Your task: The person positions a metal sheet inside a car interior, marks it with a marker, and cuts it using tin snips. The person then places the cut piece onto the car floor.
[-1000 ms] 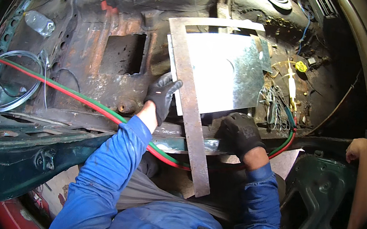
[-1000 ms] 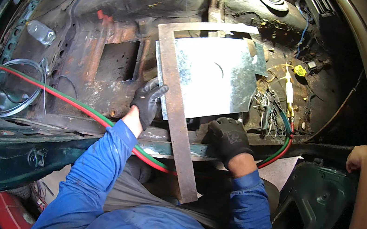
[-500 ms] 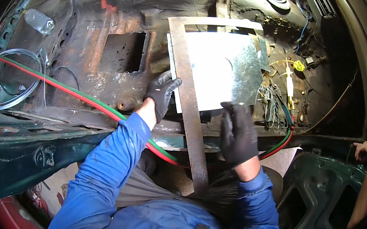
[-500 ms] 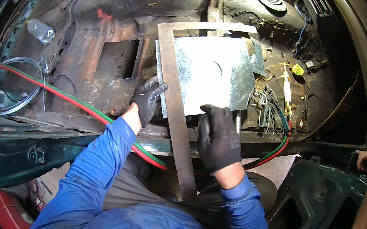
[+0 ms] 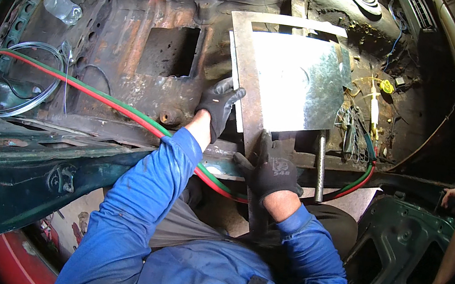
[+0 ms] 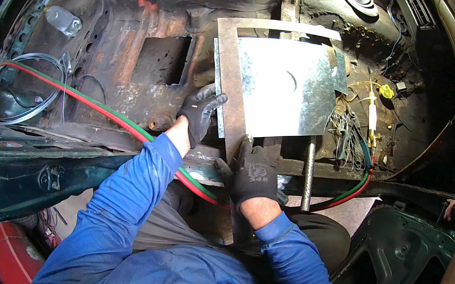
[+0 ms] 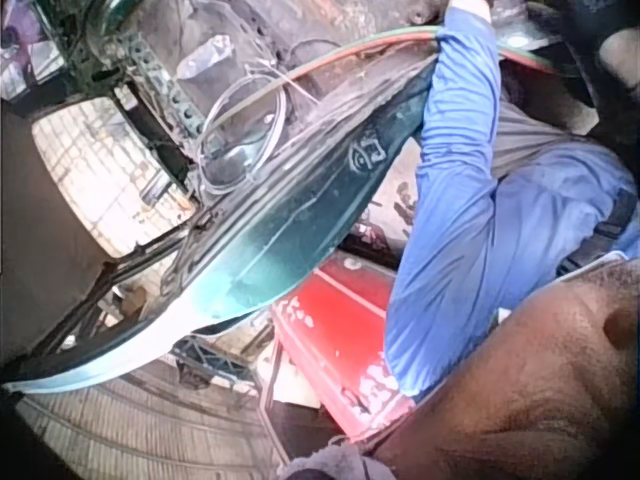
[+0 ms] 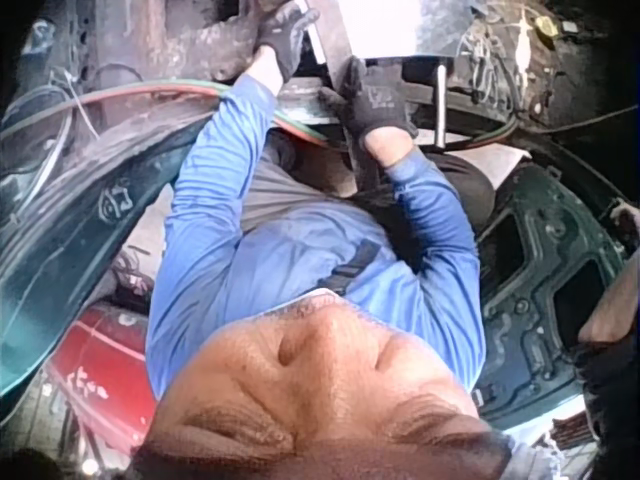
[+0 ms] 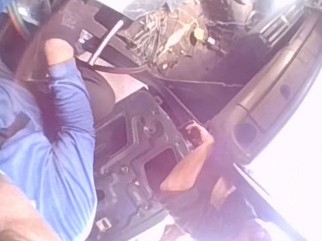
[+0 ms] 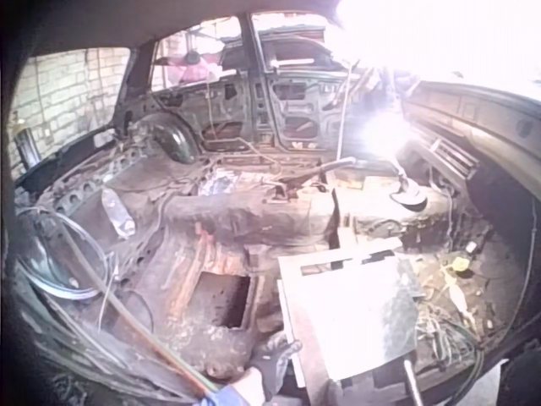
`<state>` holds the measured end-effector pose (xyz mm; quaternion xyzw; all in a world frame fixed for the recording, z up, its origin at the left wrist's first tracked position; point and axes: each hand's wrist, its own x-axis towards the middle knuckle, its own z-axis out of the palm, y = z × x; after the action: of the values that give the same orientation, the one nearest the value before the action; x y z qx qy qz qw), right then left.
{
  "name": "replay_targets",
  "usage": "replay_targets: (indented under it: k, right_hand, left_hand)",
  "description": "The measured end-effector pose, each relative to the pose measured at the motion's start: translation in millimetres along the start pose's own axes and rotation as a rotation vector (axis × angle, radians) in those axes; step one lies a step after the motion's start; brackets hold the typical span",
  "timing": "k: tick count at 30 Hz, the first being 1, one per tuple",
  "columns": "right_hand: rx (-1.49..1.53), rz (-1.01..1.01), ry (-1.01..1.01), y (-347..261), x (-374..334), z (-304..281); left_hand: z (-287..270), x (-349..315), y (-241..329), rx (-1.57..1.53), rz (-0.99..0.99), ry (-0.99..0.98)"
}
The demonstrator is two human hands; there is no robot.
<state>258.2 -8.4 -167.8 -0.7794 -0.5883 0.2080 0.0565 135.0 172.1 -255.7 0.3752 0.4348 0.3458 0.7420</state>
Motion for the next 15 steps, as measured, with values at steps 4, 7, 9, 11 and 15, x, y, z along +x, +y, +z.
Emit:
replay_targets:
  k: [4,7,9,11,15]
  right_hand:
    - [0.063,0.044,-0.057,2,3,3]
    - [0.076,0.069,-0.088,-1,5,0]
    - [0.064,0.058,-0.062,1,5,3]
    - [0.061,0.054,-0.04,2,5,8]
    - [0.073,0.038,-0.022,0,4,10]
  left_hand:
    - [0,0,-1,-0.071,-0.039,-0.004]
    - [0,-1,0,-0.1,-0.036,-0.017]
    - [2,-3,3,-0.104,-0.056,-0.009]
    - [4,-6,7,-0.109,-0.075,-0.009]
    - [-1,-1,2,-0.075,-0.045,-0.03]
